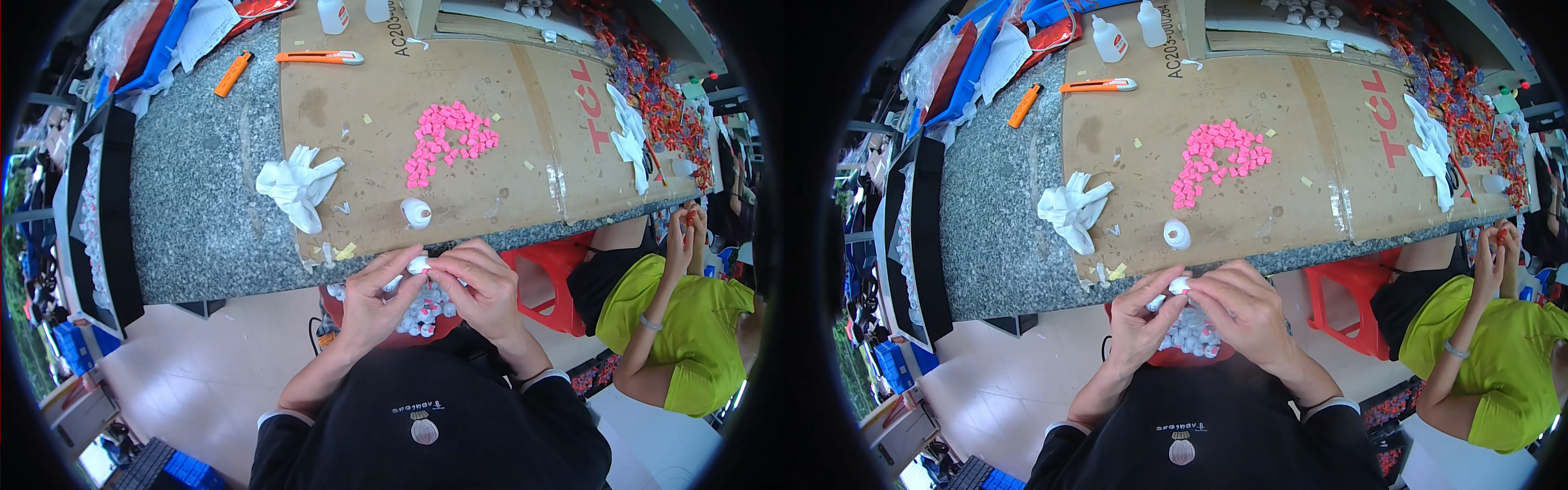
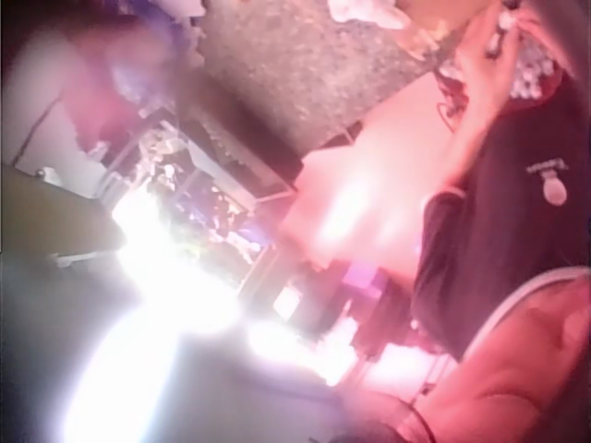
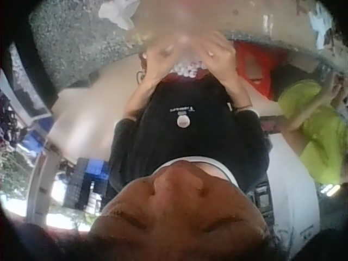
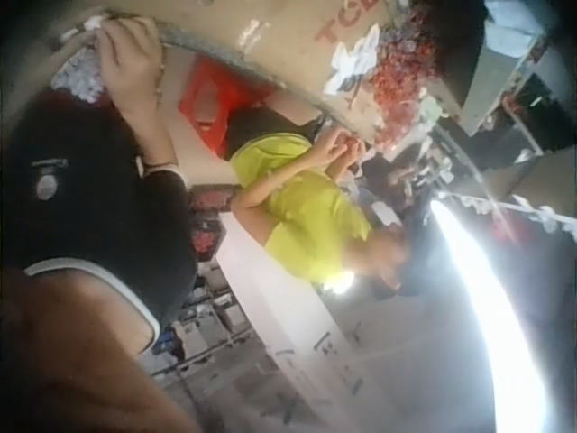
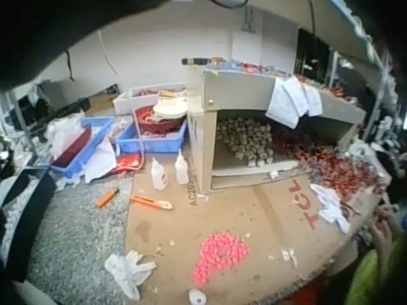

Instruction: The person assembles small plastic components by applying adhesive from a glue bottle and joining the components together by hand.

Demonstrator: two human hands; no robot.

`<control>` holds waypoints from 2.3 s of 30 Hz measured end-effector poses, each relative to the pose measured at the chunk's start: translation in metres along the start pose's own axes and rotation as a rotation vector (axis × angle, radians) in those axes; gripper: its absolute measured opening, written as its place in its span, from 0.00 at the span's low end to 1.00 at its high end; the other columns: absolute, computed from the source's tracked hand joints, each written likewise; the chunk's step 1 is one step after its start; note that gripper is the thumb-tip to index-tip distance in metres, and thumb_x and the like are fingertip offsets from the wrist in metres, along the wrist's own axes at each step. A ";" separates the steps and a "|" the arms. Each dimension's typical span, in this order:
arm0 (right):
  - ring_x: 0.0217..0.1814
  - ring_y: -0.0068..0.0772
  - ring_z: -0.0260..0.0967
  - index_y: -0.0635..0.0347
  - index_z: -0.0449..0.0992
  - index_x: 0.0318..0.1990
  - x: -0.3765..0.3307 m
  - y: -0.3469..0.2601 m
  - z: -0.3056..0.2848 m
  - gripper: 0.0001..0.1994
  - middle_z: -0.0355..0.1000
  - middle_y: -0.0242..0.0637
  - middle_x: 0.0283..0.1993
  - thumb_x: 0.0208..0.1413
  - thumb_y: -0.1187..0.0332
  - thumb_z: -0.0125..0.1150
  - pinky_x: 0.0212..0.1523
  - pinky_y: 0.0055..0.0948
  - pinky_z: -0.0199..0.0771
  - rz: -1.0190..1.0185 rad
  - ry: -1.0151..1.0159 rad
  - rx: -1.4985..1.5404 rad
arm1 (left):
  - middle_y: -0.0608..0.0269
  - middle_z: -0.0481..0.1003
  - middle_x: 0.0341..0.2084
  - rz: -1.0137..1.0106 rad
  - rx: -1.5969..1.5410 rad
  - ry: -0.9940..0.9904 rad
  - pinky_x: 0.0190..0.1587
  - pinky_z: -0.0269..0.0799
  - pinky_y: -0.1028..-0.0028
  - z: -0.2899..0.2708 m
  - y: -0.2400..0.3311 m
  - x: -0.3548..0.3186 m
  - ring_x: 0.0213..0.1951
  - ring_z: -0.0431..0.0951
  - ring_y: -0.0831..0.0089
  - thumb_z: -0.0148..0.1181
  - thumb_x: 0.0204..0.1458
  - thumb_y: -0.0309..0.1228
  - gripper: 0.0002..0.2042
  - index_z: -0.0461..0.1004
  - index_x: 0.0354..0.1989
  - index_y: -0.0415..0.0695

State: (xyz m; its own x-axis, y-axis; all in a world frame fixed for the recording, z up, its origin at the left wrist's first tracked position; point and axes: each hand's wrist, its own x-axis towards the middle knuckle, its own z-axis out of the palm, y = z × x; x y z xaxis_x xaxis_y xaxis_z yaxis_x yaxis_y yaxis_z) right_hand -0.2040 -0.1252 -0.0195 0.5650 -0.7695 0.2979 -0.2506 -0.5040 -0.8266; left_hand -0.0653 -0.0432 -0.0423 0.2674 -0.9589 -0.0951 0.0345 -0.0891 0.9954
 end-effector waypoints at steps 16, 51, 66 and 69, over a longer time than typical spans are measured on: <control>0.30 0.33 0.69 0.65 0.77 0.29 -0.033 0.011 -0.008 0.08 0.73 0.38 0.27 0.37 0.80 0.65 0.30 0.26 0.67 0.087 -0.104 0.123 | 0.57 0.74 0.37 -0.088 0.301 -0.076 0.33 0.71 0.78 0.004 -0.004 -0.032 0.32 0.75 0.74 0.61 0.42 0.20 0.16 0.73 0.43 0.39; 0.22 0.29 0.63 0.65 0.76 0.38 -0.012 -0.006 -0.029 0.20 0.73 0.38 0.25 0.30 0.75 0.70 0.24 0.24 0.61 -0.057 0.029 0.172 | 0.54 0.71 0.44 -0.319 -1.011 0.028 0.44 0.67 0.75 -0.018 -0.005 -0.012 0.43 0.72 0.70 0.55 0.51 0.25 0.14 0.69 0.47 0.42; 0.21 0.29 0.61 0.65 0.76 0.38 -0.012 -0.006 -0.022 0.20 0.71 0.36 0.22 0.30 0.76 0.70 0.22 0.24 0.60 -0.065 -0.005 0.157 | 0.55 0.71 0.44 -0.283 -0.976 0.041 0.44 0.67 0.76 -0.015 -0.006 -0.009 0.41 0.72 0.74 0.56 0.50 0.23 0.13 0.70 0.45 0.43; 0.21 0.29 0.62 0.65 0.76 0.38 -0.011 -0.006 -0.024 0.20 0.71 0.37 0.23 0.30 0.76 0.70 0.22 0.24 0.60 -0.057 0.019 0.134 | 0.56 0.72 0.44 -0.302 -0.967 0.084 0.44 0.67 0.75 -0.015 -0.008 -0.010 0.41 0.72 0.74 0.56 0.50 0.22 0.13 0.70 0.45 0.43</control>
State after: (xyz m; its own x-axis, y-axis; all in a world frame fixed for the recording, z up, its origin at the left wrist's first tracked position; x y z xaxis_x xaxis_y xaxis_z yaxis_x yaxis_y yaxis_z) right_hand -0.2274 -0.1225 -0.0065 0.5600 -0.7491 0.3540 -0.1104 -0.4909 -0.8642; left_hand -0.0535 -0.0292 -0.0492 0.1840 -0.9069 -0.3790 0.8660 -0.0328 0.4990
